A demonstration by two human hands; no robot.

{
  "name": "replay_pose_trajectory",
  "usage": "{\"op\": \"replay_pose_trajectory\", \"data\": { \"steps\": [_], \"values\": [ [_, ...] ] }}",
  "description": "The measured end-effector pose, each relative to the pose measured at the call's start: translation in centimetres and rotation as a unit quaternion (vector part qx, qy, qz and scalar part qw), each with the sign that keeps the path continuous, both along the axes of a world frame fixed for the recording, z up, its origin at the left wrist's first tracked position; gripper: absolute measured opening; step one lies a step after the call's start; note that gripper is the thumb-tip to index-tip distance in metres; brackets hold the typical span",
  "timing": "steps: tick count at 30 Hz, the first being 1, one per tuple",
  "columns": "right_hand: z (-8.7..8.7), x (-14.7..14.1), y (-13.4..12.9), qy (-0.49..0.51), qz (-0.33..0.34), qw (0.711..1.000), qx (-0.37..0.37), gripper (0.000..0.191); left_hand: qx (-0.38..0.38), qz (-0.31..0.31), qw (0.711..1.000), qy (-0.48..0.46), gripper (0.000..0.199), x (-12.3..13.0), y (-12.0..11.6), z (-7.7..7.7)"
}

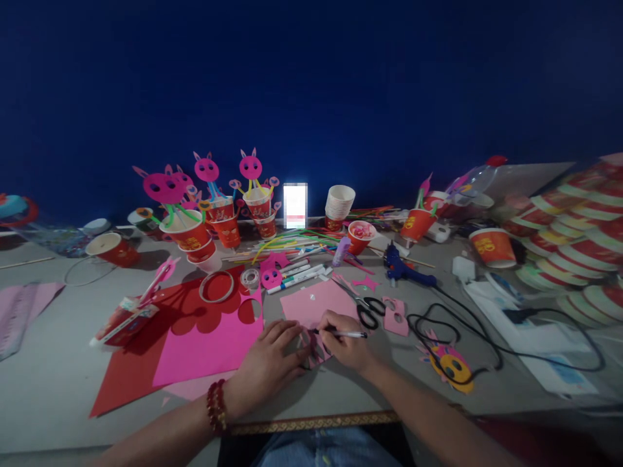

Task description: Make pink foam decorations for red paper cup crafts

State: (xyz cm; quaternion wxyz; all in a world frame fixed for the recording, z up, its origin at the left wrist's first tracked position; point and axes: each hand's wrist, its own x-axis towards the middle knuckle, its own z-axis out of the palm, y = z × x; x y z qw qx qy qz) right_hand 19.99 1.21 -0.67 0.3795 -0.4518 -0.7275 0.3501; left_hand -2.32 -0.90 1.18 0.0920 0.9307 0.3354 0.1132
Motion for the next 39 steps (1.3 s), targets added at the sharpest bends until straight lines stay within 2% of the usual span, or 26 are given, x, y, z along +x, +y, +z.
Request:
{"op": "replay_pose_trajectory", "data": {
  "steps": [7,12,39],
  "values": [
    [-0.03,0.06,-0.04,0.009,0.008,1.000,-0.010,0.015,0.003,0.000,1.000,-0.005,0.034,-0.07,-0.03,0.05],
    [0.05,0.09,-0.07,0.015,0.008,1.000,-0.014,0.015,0.004,-0.002,1.000,-0.003,0.039,0.03,0.04,0.06],
    [-0.39,0.30,-0.04,0.048,0.009,0.999,-0.013,0.020,0.006,0.001,1.000,-0.011,0.037,-0.08,-0.19,-0.09]
  ]
}}
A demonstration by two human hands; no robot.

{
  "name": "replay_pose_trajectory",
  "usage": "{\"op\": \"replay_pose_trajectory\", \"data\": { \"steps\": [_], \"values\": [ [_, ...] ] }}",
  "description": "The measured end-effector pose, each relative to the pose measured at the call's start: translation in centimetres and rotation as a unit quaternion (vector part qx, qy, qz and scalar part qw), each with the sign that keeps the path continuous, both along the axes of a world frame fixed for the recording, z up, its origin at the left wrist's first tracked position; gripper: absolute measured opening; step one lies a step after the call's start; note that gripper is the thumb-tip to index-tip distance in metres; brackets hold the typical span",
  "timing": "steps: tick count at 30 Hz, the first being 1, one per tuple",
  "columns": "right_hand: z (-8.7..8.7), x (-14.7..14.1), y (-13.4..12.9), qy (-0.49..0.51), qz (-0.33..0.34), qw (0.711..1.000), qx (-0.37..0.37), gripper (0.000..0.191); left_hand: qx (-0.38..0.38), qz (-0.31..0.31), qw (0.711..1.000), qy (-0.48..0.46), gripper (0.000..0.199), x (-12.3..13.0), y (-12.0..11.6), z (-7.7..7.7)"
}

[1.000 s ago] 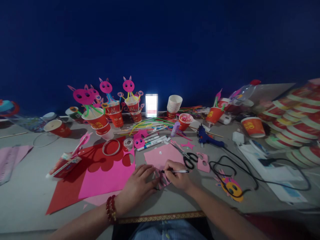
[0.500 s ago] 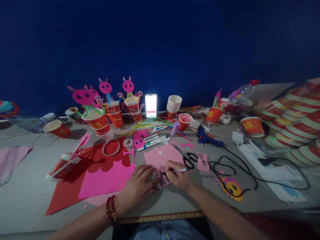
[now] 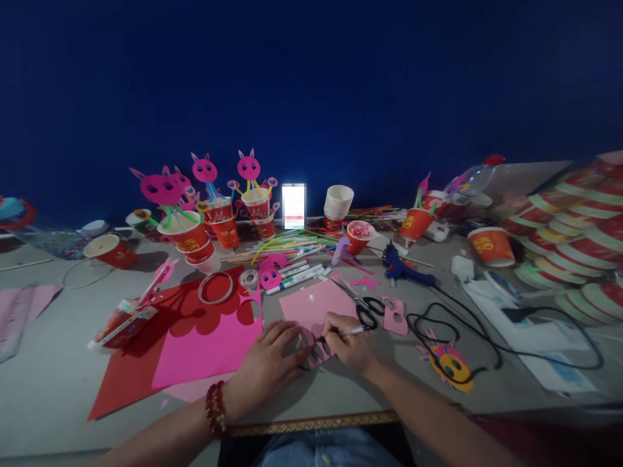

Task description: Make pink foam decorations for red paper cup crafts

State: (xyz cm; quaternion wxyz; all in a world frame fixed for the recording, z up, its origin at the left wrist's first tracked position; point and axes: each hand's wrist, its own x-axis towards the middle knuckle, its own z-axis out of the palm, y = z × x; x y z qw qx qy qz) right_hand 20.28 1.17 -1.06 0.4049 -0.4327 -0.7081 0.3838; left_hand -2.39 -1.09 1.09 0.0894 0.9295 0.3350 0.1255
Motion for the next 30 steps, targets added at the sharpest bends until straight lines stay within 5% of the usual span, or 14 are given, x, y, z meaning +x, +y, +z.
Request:
{"op": "replay_pose_trajectory", "data": {
  "steps": [10,30],
  "values": [
    [0.02,-0.04,-0.01,0.018,-0.049,0.999,-0.005,0.020,0.003,-0.005,1.000,0.003,0.040,0.01,0.22,0.10],
    [-0.34,-0.29,0.20,-0.041,-0.038,0.998,0.014,0.015,-0.016,-0.002,1.000,0.024,0.040,0.09,0.24,0.21]
  ]
}}
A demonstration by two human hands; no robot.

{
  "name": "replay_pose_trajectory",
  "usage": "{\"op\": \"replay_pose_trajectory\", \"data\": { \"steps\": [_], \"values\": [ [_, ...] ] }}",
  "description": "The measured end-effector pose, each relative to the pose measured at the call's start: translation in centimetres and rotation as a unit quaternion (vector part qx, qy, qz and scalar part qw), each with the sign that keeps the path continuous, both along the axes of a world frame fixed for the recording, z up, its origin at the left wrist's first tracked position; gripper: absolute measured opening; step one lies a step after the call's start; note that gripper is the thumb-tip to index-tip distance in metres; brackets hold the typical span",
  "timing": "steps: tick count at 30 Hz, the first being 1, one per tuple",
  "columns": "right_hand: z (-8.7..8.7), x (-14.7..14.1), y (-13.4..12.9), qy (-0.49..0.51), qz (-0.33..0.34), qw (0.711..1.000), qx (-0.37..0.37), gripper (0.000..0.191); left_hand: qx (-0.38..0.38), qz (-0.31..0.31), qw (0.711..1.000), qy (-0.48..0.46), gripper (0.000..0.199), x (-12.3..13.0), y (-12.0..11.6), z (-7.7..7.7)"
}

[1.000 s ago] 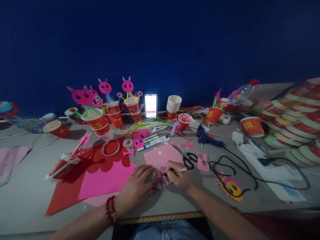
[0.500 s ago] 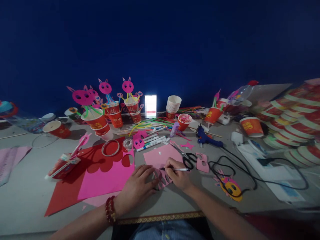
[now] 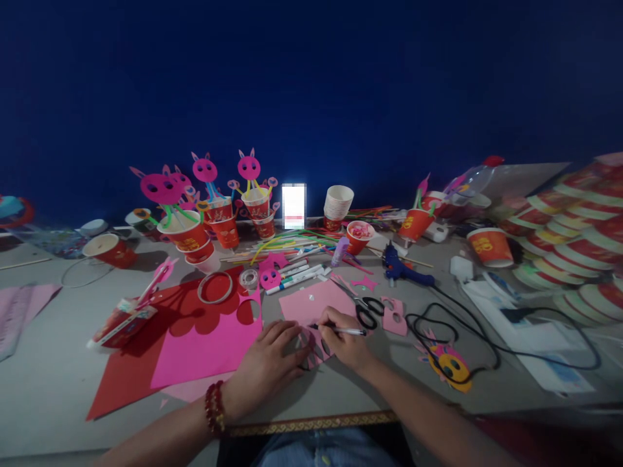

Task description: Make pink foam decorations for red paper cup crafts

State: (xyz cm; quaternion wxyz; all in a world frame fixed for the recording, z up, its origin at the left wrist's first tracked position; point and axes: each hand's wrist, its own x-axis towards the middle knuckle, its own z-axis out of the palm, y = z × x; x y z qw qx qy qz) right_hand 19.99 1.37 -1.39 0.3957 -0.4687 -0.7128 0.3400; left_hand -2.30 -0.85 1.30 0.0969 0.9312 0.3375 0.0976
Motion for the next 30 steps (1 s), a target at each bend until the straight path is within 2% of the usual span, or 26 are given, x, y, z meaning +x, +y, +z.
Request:
{"op": "replay_pose_trajectory", "data": {
  "steps": [12,18,30],
  "values": [
    [0.33,-0.04,-0.05,-0.011,0.008,1.000,-0.002,0.014,0.005,-0.003,1.000,-0.006,0.036,-0.05,-0.04,0.18],
    [0.47,-0.07,-0.11,0.021,-0.017,1.000,0.001,0.018,0.006,-0.002,1.000,-0.011,0.038,0.00,-0.02,0.16],
    [0.20,-0.02,-0.05,-0.004,-0.010,1.000,0.002,0.017,0.011,-0.002,1.000,-0.015,0.040,-0.08,-0.04,-0.06]
  ]
}}
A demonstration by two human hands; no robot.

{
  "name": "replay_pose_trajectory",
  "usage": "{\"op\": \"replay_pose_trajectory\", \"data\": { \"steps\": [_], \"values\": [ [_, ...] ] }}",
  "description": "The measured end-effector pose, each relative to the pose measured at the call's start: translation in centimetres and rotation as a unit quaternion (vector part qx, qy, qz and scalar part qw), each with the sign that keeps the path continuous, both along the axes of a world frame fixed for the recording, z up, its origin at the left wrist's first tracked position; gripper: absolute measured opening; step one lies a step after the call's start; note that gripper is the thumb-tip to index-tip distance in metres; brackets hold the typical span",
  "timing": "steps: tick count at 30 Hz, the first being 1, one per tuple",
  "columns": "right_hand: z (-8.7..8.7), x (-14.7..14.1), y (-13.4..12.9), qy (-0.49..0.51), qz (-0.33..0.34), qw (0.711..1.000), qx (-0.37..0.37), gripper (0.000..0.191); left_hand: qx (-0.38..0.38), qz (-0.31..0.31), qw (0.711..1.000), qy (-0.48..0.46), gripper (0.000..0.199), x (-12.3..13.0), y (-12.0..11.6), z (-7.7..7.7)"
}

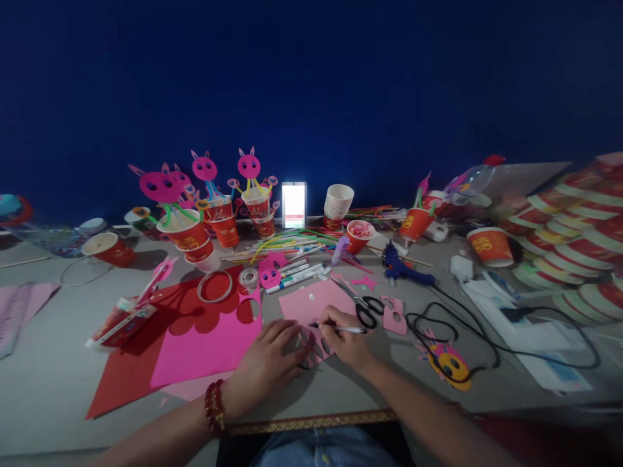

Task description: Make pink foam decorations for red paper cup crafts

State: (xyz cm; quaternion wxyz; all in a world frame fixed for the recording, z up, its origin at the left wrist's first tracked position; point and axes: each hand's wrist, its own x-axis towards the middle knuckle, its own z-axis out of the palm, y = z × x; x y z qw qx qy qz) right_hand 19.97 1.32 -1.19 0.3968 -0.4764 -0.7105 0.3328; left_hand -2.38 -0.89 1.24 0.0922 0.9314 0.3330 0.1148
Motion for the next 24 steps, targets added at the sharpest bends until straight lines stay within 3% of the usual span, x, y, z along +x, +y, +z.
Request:
{"op": "replay_pose_trajectory", "data": {
  "steps": [24],
  "values": [
    [0.17,0.04,0.01,-0.003,-0.003,1.000,0.004,0.017,-0.009,0.001,1.000,0.010,0.041,0.05,0.02,0.12]
  ]
}}
